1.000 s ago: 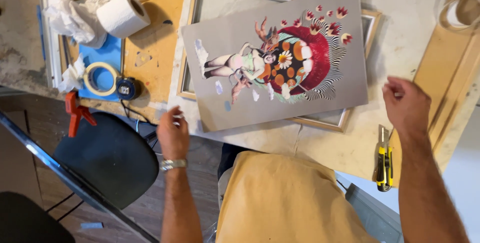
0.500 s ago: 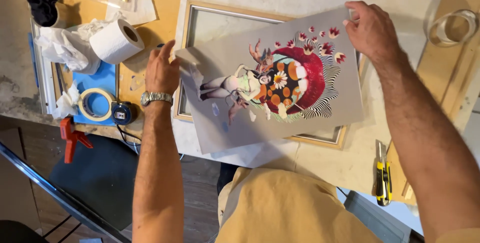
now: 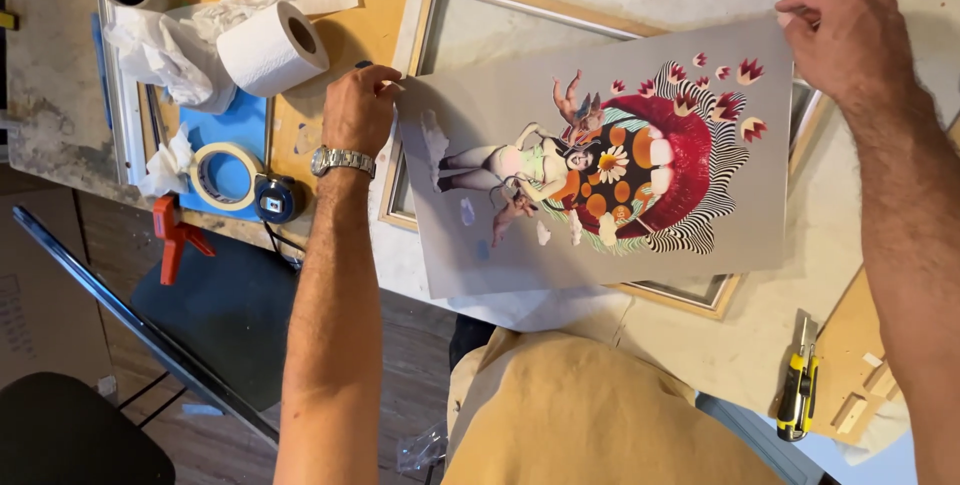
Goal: Assemble an art print into a frame, clean the surface, cut backing material to size, and apply finish to the frame edges.
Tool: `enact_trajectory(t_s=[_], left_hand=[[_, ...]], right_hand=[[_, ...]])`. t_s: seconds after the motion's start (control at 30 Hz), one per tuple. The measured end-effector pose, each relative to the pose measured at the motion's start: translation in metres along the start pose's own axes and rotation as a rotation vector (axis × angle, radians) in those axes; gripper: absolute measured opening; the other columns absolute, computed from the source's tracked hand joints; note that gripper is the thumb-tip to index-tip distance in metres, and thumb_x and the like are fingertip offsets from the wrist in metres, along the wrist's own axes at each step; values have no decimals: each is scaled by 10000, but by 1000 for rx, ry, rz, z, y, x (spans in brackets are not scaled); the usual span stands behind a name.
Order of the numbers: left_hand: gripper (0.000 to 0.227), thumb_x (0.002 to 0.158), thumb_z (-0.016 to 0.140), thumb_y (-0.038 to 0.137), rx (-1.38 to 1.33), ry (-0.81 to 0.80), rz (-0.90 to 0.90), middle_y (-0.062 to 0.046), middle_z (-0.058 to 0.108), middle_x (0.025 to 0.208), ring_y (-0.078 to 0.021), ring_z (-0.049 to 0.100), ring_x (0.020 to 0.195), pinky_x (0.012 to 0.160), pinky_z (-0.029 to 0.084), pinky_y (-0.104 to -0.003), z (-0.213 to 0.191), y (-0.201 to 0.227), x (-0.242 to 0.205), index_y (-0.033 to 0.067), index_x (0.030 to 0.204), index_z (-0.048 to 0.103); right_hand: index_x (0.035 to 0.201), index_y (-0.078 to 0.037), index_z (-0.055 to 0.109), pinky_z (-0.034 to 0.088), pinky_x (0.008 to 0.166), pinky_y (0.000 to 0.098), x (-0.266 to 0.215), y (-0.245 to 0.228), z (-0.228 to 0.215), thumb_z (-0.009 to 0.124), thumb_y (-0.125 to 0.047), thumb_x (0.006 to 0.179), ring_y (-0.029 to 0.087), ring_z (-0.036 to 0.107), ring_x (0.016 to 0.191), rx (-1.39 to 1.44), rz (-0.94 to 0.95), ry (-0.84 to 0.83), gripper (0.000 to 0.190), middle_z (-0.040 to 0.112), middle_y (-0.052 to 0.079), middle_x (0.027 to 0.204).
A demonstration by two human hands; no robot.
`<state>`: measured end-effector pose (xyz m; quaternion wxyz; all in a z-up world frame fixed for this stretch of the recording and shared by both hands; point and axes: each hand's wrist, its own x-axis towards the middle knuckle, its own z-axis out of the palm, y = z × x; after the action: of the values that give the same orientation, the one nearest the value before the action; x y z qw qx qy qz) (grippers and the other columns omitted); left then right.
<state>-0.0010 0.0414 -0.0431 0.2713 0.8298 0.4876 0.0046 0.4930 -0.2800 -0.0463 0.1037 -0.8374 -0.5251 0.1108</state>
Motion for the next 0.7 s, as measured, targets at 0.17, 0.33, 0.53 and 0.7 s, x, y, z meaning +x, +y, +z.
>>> enact_trajectory(t_s=[0.17,0.33,0.53,0.7], left_hand=[[222,866,698,144,-14,33,7,-108,786,986,-291,724,860,780,567,-449,4,-2,1,165,1047,824],[186,897,700,185,-126,77,-30,-76,801,956,-219,737,865,809,577,-385,1,6,-3,152,1034,821],[171,934,731,223,-585,-30,-422,-31,743,795,-106,611,618,564,548,-245,-9,13,-9,91,1015,801],[133,909,785,180,-808,-15,-526,-46,719,754,-108,634,625,568,566,-228,-2,-2,-5,68,982,792]], right_hand=[[1191,-73,823,561,867,398,-1,-27,-19,710,-121,1103,270,709,879,94,115,-56,151,778,96,1002],[1203,-35,818,587,835,382,-3,-36,-23,770,-71,1074,244,718,877,127,121,-18,142,780,130,1027],[1247,-10,703,651,755,305,3,-34,-16,729,-101,1080,220,735,881,564,526,-34,192,732,175,1144],[1202,-39,719,631,801,261,0,-18,-2,752,-221,1082,165,723,856,661,643,-64,221,747,103,1038]])
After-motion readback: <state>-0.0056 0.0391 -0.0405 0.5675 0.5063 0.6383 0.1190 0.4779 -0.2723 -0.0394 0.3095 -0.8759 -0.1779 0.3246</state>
